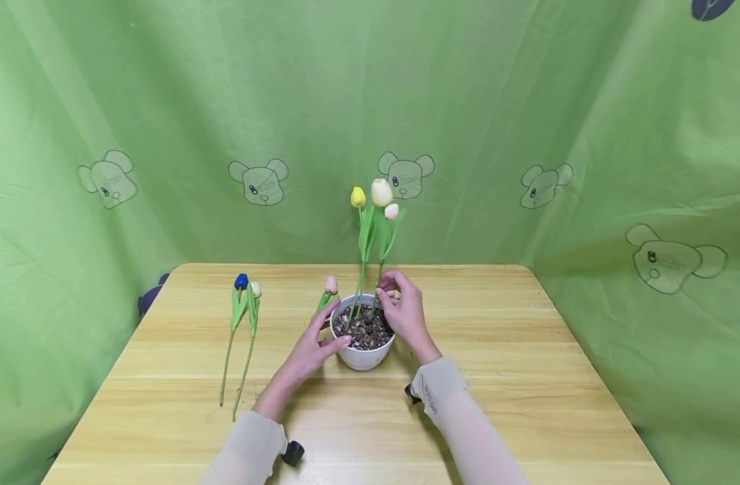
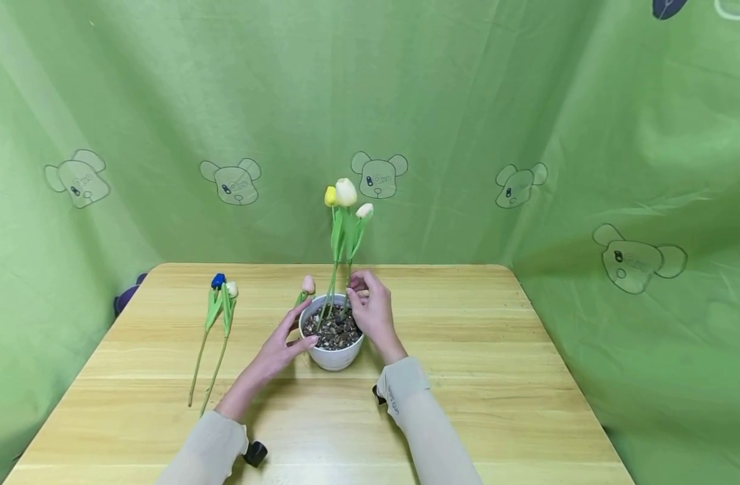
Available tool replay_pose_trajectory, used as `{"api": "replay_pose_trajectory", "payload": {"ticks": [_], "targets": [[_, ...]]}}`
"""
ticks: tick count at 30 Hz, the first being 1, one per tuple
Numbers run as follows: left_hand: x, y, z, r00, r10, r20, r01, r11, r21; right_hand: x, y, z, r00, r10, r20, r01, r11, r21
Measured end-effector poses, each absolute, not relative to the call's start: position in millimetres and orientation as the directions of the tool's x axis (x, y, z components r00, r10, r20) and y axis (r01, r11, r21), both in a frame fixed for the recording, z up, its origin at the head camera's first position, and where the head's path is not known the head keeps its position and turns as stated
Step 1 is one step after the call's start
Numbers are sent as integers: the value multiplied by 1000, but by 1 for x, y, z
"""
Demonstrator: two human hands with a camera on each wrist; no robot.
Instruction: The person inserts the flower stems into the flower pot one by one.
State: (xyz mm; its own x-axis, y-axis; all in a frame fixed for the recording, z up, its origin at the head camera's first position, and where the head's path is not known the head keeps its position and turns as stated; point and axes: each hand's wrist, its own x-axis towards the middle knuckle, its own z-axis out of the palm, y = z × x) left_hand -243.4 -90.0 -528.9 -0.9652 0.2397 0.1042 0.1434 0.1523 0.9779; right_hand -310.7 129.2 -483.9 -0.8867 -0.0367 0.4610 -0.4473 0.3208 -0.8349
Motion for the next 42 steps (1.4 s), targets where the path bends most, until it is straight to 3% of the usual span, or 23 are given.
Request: {"api": "replay_pose_trajectory", "payload": {"ticks": [19, 32, 42], "targets": [[-247, -91, -531, -965, 239, 107, 145, 147, 978, -315, 124, -481, -878, -101, 468, -452, 499, -739], [-246, -92, -531, -965, 234, 115, 154, 158, 975, -315, 119, -475, -897, -43, 440, -410, 455, -790], [-245, -89, -532, -961, 247, 123, 159, 133, 978, -320, 118, -478, -943, -37, 332, -315, 429, -847]]}}
